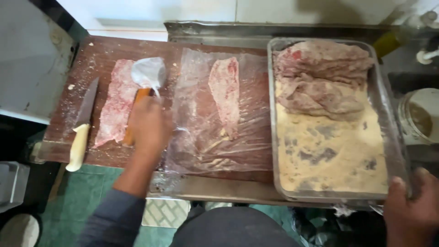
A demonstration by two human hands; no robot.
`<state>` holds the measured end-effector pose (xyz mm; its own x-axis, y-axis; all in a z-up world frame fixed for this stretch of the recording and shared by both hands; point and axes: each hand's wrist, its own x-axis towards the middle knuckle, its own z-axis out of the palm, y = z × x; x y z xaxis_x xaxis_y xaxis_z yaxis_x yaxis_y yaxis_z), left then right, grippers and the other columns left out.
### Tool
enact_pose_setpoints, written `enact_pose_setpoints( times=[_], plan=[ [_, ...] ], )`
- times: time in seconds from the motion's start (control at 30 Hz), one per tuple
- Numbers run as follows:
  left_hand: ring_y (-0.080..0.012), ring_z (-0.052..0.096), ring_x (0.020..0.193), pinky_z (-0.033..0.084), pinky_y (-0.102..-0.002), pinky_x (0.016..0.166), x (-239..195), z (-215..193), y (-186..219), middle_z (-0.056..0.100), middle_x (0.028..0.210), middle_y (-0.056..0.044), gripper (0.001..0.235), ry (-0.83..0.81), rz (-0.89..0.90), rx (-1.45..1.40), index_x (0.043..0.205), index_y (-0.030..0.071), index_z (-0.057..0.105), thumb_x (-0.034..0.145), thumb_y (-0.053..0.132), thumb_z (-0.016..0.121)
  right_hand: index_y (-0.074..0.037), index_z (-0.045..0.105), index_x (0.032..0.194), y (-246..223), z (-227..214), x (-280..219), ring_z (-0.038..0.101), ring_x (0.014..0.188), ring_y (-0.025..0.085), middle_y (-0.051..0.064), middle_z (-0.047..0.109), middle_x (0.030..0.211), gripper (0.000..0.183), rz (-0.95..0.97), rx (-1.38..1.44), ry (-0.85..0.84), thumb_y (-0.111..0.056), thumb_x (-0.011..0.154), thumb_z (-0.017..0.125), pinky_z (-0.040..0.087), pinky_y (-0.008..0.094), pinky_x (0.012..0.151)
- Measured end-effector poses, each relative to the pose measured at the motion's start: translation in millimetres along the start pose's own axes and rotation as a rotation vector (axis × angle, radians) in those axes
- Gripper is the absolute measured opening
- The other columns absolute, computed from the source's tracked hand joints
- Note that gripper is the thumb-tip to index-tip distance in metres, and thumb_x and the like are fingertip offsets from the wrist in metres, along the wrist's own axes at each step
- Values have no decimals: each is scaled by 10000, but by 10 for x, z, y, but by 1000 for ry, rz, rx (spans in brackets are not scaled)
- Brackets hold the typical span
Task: Tenderize meat fillets using a mallet and coat them in breading.
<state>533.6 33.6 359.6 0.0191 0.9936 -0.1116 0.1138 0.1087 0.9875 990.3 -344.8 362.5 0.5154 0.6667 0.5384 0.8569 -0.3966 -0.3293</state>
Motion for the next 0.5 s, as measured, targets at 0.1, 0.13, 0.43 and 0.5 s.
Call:
enact_pose_setpoints(
  times=[0.1,0.13,0.43,0.5],
  plan=[
    [-440,573,1081,476,-545,908,298,-440,-43,591,1217,-258,548,57,270,1226,1314,-44,583,907,311,674,135,626,1231,-773,370,142,636,1113,423,280,656,1228,443,-243,328,-116,157,795,698,515,491,1045],
    [-440,573,1081,476,-545,908,371,-482,-75,591,1217,-258,548,52,269,1222,1314,-44,583,907,311,674,135,626,1231,-1270,434,147,636,1113,423,280,656,1228,443,-243,322,-117,157,795,698,515,491,1045],
    [-480,640,1176,510,-586,974,428,-337,357,668,1178,-252,452,-311,106,736,1342,58,573,956,292,580,-35,694,1282,-2699,1865,-154,595,1279,398,224,616,1405,674,-442,187,-449,-427,750,823,404,519,1149],
    [-445,654,1160,524,-606,949,249,-107,652,695,1154,-229,477,-398,68,664,1316,99,555,909,334,639,-37,712,1242,-2591,1973,-249,598,1277,383,217,622,1391,624,-574,225,-281,-477,803,774,405,510,1143]
  ],
)
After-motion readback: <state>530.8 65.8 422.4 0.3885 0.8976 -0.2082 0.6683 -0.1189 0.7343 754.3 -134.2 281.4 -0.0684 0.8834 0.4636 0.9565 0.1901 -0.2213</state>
